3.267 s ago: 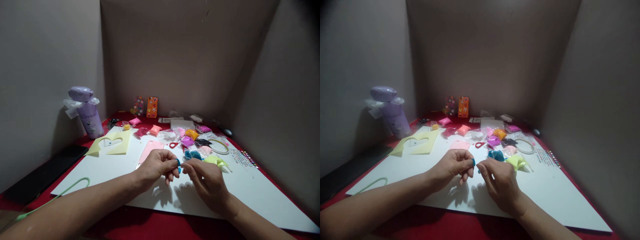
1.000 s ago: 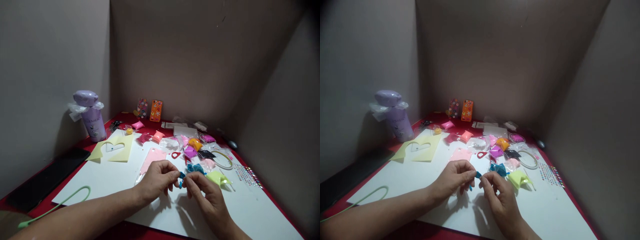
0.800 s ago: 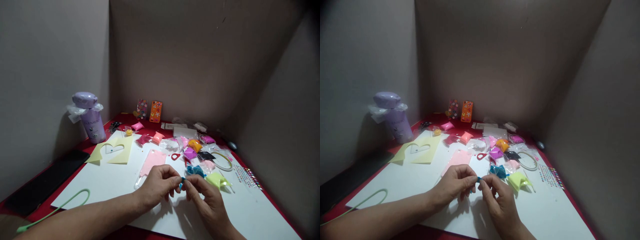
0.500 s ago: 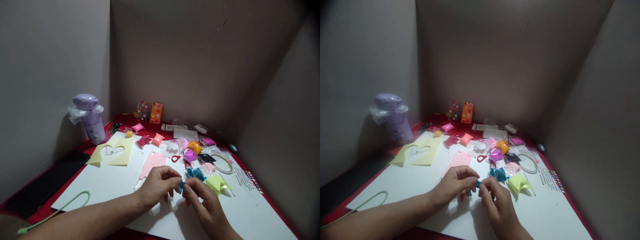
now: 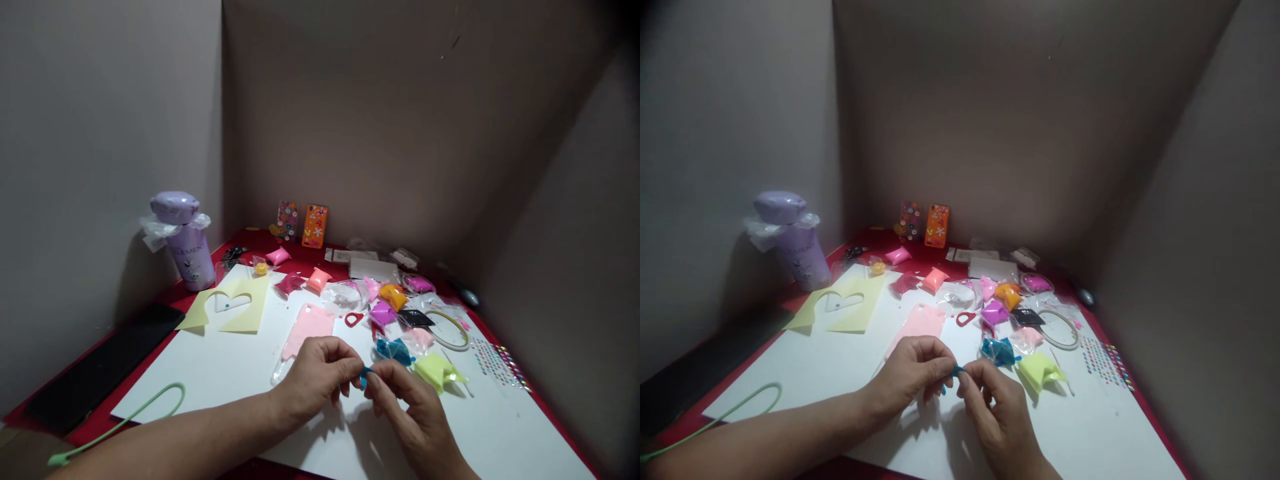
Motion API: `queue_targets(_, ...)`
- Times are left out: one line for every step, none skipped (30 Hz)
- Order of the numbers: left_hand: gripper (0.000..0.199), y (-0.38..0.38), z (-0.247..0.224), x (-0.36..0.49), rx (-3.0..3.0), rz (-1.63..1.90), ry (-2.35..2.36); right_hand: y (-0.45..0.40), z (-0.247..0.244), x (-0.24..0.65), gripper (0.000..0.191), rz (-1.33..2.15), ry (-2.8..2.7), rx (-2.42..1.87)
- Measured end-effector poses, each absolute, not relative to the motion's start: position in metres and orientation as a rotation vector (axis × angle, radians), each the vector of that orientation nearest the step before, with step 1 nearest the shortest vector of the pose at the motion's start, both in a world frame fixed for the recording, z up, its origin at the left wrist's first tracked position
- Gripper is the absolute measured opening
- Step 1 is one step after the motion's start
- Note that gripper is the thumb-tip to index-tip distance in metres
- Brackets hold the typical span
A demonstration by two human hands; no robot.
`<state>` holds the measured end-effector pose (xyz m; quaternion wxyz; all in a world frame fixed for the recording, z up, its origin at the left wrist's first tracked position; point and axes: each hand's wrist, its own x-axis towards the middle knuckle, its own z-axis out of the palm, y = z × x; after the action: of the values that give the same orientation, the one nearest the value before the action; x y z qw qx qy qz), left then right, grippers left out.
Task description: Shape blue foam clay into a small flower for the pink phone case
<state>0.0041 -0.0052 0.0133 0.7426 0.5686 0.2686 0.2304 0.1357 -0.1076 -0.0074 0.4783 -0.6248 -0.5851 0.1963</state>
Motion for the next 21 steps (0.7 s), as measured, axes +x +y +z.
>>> queue_targets(0.024, -0.0047, 0.0139, 0.0040, 1.243, 0.510, 0.594, -0.1077, -0.0076, 0.1356, 0.024, 0.483, -1.429, -1.526)
queue_targets(0.025, -0.0039, 0.0145, 0.0038, 1.242, 0.511, 0.602, -0.1077, -0.0077, 0.1357, 0.024, 0.484, -1.427, -1.528)
queue_targets(0.024, -0.0030, 0.0148, 0.0036, 1.243, 0.503, 0.610, -0.1077, -0.0077, 0.1357, 0.024, 0.485, -1.425, -1.532)
queue_targets(0.024, -0.0021, 0.0148, 0.0033, 1.246, 0.488, 0.613, -0.1076, -0.0076, 0.1358, 0.024, 0.485, -1.421, -1.538)
queue_targets(0.023, -0.0014, 0.0146, 0.0030, 1.252, 0.470, 0.610, -0.1075, -0.0073, 0.1359, 0.025, 0.484, -1.419, -1.543)
queue_targets(0.023, -0.0008, 0.0143, 0.0027, 1.258, 0.456, 0.606, -0.1074, -0.0068, 0.1359, 0.025, 0.486, -1.418, -1.546)
queue_targets(0.022, -0.0005, 0.0137, 0.0025, 1.262, 0.447, 0.601, -0.1072, -0.0061, 0.1359, 0.026, 0.491, -1.417, -1.545)
queue_targets(0.022, -0.0005, 0.0132, 0.0023, 1.263, 0.445, 0.597, -0.1071, -0.0053, 0.1359, 0.026, 0.497, -1.415, -1.541)
queue_targets(0.022, -0.0006, 0.0127, 0.0021, 1.263, 0.448, 0.595, -0.1069, -0.0044, 0.1359, 0.027, 0.499, -1.412, -1.535)
queue_targets(0.022, -0.0009, 0.0122, 0.0021, 1.262, 0.454, 0.594, -0.1067, -0.0036, 0.1358, 0.027, 0.497, -1.404, -1.528)
queue_targets(0.022, -0.0012, 0.0119, 0.0021, 1.259, 0.462, 0.594, -0.1066, -0.0029, 0.1359, 0.028, 0.491, -1.396, -1.522)
queue_targets(0.022, -0.0016, 0.0118, 0.0021, 1.257, 0.468, 0.592, -0.1065, -0.0024, 0.1359, 0.029, 0.483, -1.390, -1.519)
queue_targets(0.022, -0.0019, 0.0117, 0.0022, 1.256, 0.475, 0.592, -0.1065, -0.0022, 0.1359, 0.030, 0.473, -1.387, -1.518)
queue_targets(0.022, -0.0021, 0.0118, 0.0023, 1.257, 0.480, 0.593, -0.1066, -0.0023, 0.1360, 0.029, 0.465, -1.389, -1.518)
queue_targets(0.022, -0.0023, 0.0121, 0.0025, 1.261, 0.482, 0.594, -0.1068, -0.0026, 0.1360, 0.028, 0.459, -1.394, -1.517)
queue_targets(0.022, -0.0023, 0.0124, 0.0027, 1.269, 0.479, 0.591, -0.1071, -0.0032, 0.1361, 0.027, 0.453, -1.399, -1.518)
queue_targets(0.023, -0.0020, 0.0129, 0.0029, 1.278, 0.477, 0.588, -0.1073, -0.0038, 0.1363, 0.026, 0.447, -1.402, -1.520)
queue_targets(0.023, -0.0015, 0.0134, 0.0030, 1.290, 0.477, 0.588, -0.1075, -0.0044, 0.1365, 0.025, 0.441, -1.402, -1.521)
queue_targets(0.023, -0.0007, 0.0139, 0.0030, 1.305, 0.484, 0.596, -0.1076, -0.0049, 0.1368, 0.025, 0.434, -1.395, -1.521)
queue_targets(0.023, 0.0004, 0.0143, 0.0029, 1.331, 0.502, 0.613, -0.1076, -0.0053, 0.1373, 0.025, 0.427, -1.385, -1.521)
queue_targets(0.021, 0.0018, 0.0147, 0.0026, 1.375, 0.535, 0.636, -0.1075, -0.0054, 0.1379, 0.025, 0.416, -1.371, -1.520)
